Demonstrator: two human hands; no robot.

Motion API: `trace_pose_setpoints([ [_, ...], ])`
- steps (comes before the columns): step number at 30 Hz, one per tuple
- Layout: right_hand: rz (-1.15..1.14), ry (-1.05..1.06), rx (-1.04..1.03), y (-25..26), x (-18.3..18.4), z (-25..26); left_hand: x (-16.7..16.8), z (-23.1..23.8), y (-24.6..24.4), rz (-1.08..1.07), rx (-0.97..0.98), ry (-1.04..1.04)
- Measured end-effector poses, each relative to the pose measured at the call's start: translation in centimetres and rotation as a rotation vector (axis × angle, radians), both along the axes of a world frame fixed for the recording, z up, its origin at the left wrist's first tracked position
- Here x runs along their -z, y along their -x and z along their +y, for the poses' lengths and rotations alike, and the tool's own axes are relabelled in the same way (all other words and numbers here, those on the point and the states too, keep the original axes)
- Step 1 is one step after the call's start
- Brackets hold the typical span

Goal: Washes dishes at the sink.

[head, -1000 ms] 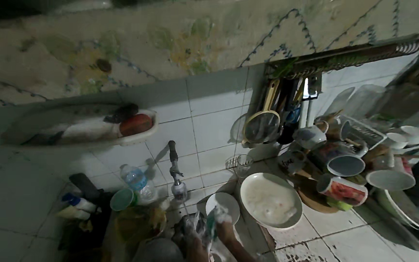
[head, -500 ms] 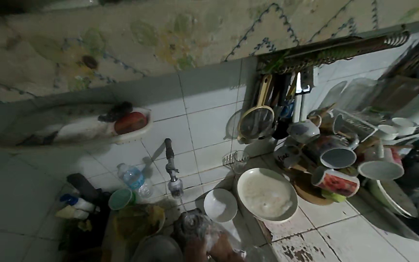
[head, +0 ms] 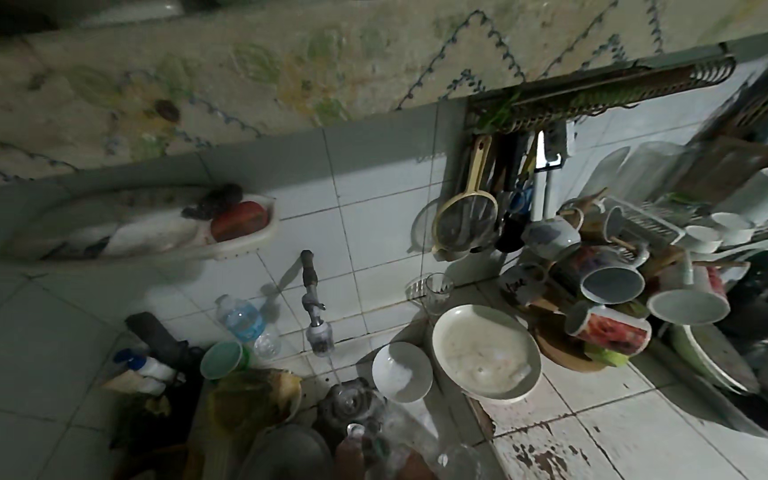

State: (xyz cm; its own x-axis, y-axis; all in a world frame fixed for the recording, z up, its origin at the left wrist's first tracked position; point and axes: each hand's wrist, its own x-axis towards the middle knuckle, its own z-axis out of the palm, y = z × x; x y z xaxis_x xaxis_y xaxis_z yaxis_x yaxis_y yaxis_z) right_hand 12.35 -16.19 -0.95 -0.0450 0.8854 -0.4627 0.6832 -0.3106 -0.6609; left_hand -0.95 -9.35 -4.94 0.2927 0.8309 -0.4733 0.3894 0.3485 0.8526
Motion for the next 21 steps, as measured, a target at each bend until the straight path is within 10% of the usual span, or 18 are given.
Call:
trace_pose_setpoints([
  [11, -0.086, 0.09, -0.094, -3.6, 6.3, -2.1, -0.4, 1.1, 1.4, -0.033, -0.21, -0.245],
  [21, -0.066, 0.354, -0.042, -1.7, 5.2, -0.4, 0.2, 0.1, 3.0, 0.262, 0.31, -0.335],
])
